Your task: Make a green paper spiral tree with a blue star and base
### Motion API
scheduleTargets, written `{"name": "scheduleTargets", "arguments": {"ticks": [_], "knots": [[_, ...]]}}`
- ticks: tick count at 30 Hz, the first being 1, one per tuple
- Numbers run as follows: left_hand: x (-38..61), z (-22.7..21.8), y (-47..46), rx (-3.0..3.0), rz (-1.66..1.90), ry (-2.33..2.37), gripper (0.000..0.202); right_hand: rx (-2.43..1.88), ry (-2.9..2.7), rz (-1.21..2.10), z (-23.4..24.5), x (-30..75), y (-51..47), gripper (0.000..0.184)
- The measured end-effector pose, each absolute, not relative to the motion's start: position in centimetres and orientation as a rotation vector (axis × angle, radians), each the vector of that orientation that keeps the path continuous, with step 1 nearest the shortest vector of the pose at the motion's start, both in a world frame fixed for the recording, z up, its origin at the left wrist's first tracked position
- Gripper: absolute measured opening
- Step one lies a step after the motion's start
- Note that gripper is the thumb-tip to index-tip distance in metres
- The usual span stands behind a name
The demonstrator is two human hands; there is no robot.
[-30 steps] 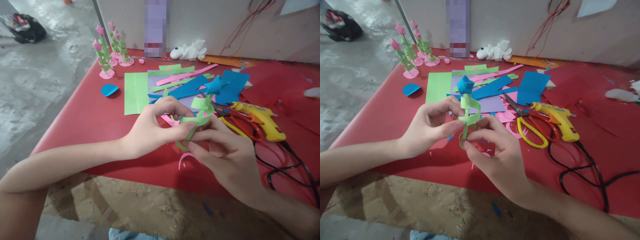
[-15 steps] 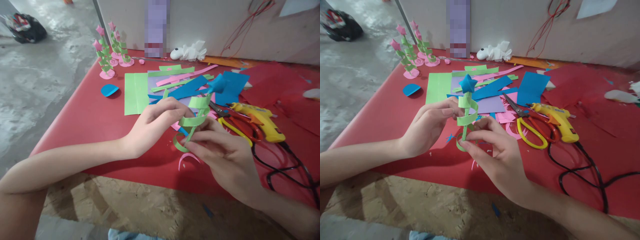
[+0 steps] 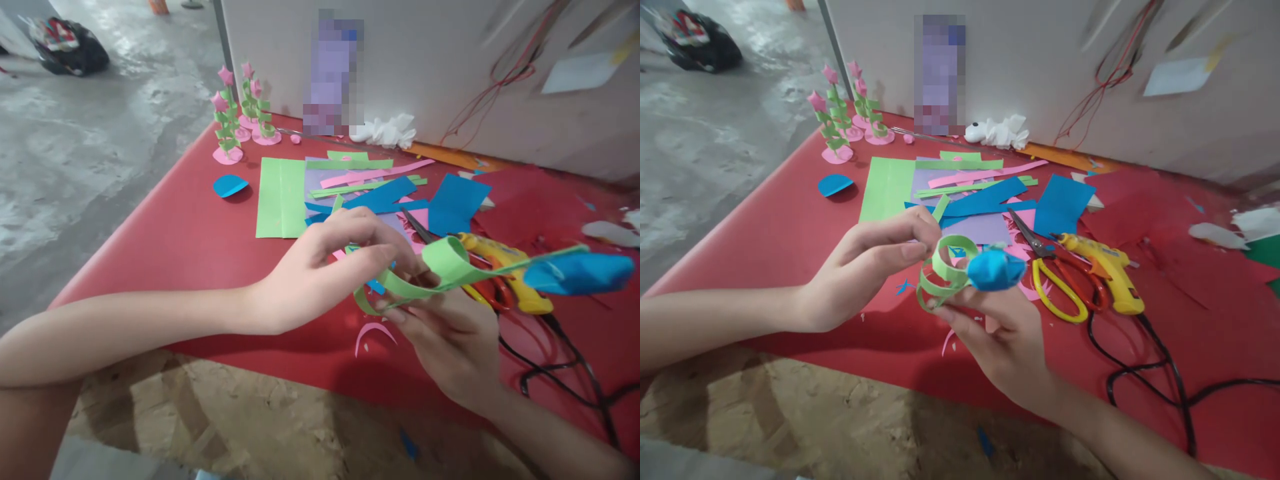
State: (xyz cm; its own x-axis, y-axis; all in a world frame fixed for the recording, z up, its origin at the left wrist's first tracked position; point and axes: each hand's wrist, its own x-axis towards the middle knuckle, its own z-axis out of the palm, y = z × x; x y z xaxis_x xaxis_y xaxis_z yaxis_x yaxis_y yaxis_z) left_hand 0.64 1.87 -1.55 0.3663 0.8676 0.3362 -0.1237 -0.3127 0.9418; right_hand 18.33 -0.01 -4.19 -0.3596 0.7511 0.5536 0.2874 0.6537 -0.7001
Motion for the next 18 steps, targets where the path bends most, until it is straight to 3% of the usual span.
{"name": "scheduleTargets", "arguments": {"ticks": [3,8,13,18], "knots": [[0.7,-1.2,1.8,1.539,1.157,0.652,0.021,-0.844,-1.956,0.634,-4.7,18.7,0.1,0.037],[0.7,-0.6,1.8,1.463,1.129,0.65,0.017,-0.837,-1.904,0.722,-5.3,18.7,0.1,0.035],[0.5,-0.4,1.9,1.5,1.151,0.695,0.015,-0.78,-1.852,0.951,-5.7,19.1,-0.3,0.049],[0.5,-0.7,2.2,1.566,1.226,0.727,0.012,-0.709,-1.817,1.019,-5.7,19.4,-0.2,0.043]]}}
